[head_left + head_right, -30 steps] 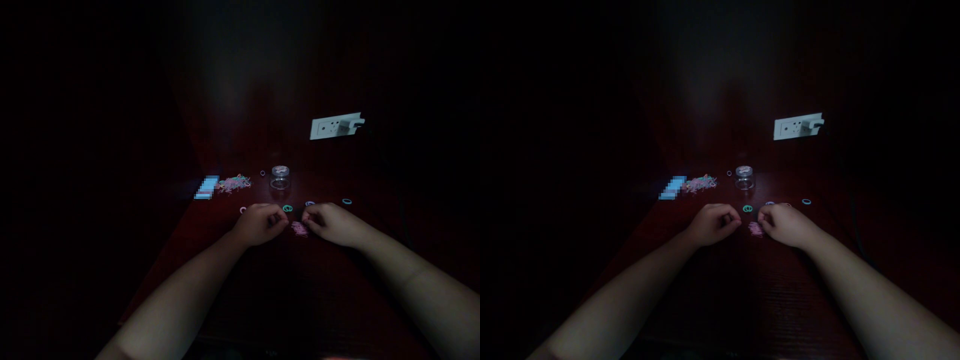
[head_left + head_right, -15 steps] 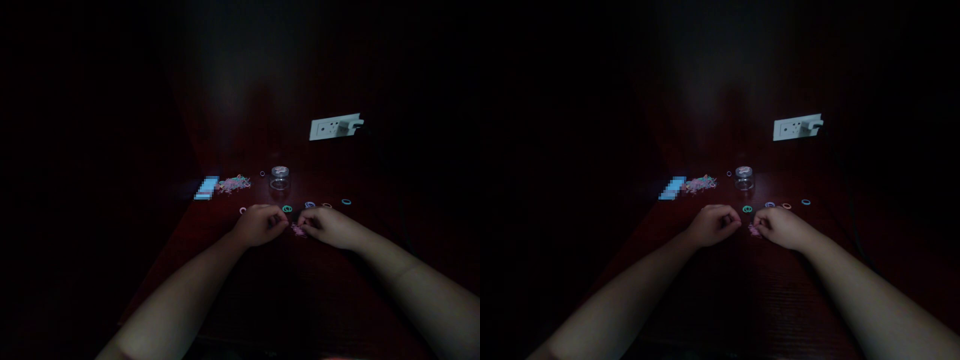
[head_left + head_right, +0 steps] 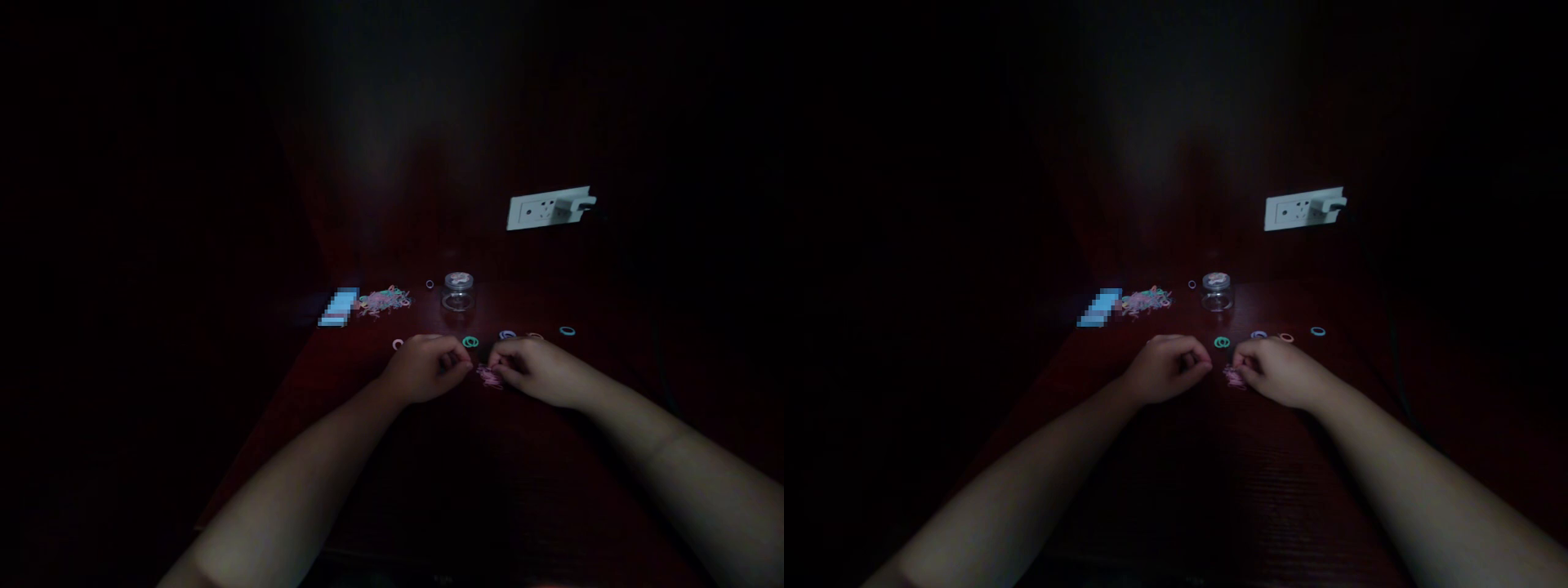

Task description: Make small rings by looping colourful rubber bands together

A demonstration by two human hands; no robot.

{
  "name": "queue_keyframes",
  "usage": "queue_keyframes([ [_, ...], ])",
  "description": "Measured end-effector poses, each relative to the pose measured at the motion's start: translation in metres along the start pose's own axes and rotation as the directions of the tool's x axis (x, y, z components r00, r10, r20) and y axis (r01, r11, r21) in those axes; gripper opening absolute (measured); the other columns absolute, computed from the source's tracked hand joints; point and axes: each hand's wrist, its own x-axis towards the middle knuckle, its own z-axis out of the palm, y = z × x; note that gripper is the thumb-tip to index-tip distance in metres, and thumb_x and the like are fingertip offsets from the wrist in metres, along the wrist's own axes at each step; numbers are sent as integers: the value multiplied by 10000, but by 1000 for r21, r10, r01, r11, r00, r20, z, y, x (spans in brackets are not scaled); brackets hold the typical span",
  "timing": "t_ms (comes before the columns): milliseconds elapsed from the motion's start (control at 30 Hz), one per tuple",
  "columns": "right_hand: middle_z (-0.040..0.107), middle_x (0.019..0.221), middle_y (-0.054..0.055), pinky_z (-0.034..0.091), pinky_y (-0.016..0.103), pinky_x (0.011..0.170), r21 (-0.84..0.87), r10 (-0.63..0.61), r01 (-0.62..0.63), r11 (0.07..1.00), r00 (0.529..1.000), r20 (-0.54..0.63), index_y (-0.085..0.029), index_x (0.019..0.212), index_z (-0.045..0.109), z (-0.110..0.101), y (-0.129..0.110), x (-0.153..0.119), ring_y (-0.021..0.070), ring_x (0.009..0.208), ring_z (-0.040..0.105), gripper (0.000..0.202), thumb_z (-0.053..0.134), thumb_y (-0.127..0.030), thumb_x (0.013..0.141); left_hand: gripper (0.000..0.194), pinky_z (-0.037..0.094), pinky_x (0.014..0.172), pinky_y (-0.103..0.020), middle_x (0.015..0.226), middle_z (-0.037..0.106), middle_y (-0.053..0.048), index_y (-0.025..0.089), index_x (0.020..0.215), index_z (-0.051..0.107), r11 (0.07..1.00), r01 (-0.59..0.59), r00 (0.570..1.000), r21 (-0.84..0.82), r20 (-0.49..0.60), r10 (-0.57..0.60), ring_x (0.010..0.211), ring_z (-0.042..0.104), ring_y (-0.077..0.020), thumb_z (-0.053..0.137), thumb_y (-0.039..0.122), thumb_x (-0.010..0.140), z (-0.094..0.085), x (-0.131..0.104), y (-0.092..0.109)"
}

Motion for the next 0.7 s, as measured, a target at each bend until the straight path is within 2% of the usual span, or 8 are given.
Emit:
queue_keyframes([
  [267,691,726,8,426,292,644,4,26,-26,1000,999,-19,-218,831,689,-1,-3,-1,167,646,608,176,513,-207,832,108,458,613,-210,737,667,14,187,859,667,1000,-7,1000,22,0,7,613,591,-84,592,265,869,0,0,-6],
  [333,697,746,10,433,291,649,4,34,-34,999,999,-42,-222,841,683,-2,-4,-1,169,657,615,179,504,-210,836,133,470,637,-228,731,670,11,190,846,662,993,70,997,100,-31,-67,624,599,-101,570,279,884,-7,2,-16],
  [367,700,759,12,436,290,650,4,39,-39,999,998,-54,-222,850,680,-2,-3,-1,171,662,619,179,502,-214,838,160,480,657,-243,732,677,4,193,837,661,977,145,989,156,-66,-136,652,613,-120,547,287,899,-12,3,-24],
  [433,700,762,15,439,290,644,6,52,-51,999,996,-77,-222,867,675,-2,-3,-1,172,655,619,178,499,-225,841,191,503,731,-281,829,716,-24,201,886,675,903,342,937,260,-165,-307,760,656,-165,504,280,921,-26,4,-44],
  [533,684,713,10,437,292,625,15,70,-69,998,993,-99,-219,873,669,-3,-3,-1,173,620,609,182,490,-241,847,265,487,927,-325,1143,703,-73,211,1083,666,684,627,778,373,-323,-538,1052,650,-223,444,231,940,-46,1,-78],
  [633,680,698,10,434,292,619,34,64,-61,998,991,-118,-216,869,671,-3,-3,-1,173,615,607,190,485,-247,848,307,480,963,-385,1192,669,-182,121,1154,642,582,715,698,387,-341,-630,1105,635,-291,479,201,906,-55,-8,-105],
  [700,678,685,10,427,291,605,49,63,-58,997,990,-126,-214,864,674,-3,-3,-1,172,601,599,191,488,-251,843,314,483,963,-395,1182,670,-196,116,1151,650,551,734,674,397,-320,-666,1096,640,-306,539,214,874,-56,-13,-115],
])
